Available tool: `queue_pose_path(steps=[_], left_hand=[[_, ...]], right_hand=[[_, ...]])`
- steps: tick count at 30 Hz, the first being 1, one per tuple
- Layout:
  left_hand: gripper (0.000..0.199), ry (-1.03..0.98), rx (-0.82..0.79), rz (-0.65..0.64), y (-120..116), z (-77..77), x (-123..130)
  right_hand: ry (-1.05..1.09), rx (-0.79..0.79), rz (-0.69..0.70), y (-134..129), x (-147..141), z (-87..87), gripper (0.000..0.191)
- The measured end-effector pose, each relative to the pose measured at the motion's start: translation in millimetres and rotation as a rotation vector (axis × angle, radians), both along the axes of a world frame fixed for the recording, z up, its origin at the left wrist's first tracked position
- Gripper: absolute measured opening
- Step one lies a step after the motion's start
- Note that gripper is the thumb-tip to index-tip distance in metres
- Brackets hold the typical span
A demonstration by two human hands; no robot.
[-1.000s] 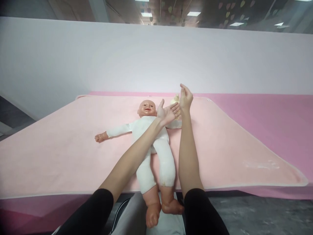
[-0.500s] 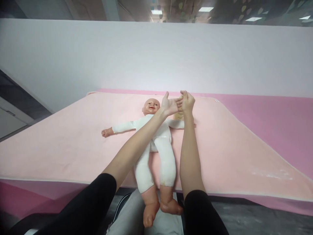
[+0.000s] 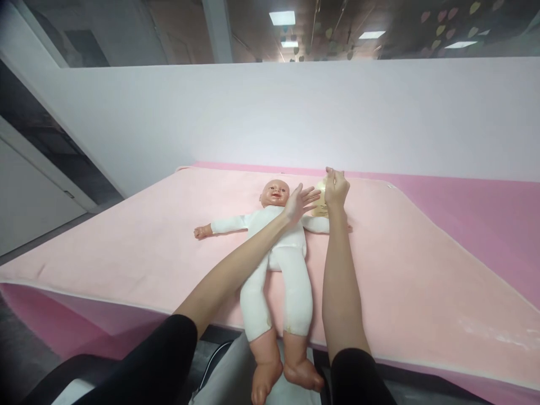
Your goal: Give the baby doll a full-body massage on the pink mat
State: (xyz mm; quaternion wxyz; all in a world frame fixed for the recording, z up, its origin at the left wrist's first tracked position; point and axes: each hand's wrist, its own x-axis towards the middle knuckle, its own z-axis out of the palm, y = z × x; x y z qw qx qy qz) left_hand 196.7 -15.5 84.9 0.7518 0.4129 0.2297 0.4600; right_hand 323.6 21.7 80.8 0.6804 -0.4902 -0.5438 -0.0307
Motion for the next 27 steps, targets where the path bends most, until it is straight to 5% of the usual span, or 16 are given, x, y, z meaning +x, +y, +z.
queue_pose_path(steps=[3, 8, 12, 17, 23, 27], left_hand=[[0.042, 0.353, 0.406, 0.152, -24.1, -19.2, -41.4], [0.042, 1.074, 0.921, 0.094, -77.7, -37.3, -121.1], [0.063, 1.270, 0.992, -0.130, -98.1, -33.4, -145.6], [0.075, 1.329, 1.058, -0.315, -84.6, -27.5, -144.3], [0.068, 1.310, 1.048, -0.345, -61.7, -33.6, -145.2], [0.071, 1.253, 1.057, -0.292, -53.3, -36.1, -141.7]], right_hand=[[-0.070, 0.005, -0.020, -2.9, -3.7, 4.6, 0.046], [-0.082, 0.054, -0.057, -6.5, -14.4, 13.1, 0.045], [-0.083, 0.095, -0.096, -9.8, -20.8, 20.5, 0.044], [-0.037, 0.138, -0.073, -20.3, -29.9, 35.4, 0.044], [-0.007, 0.138, 0.011, -43.0, -51.7, 56.7, 0.046], [-0.026, 0.024, 0.108, -58.1, -76.1, 46.7, 0.047]])
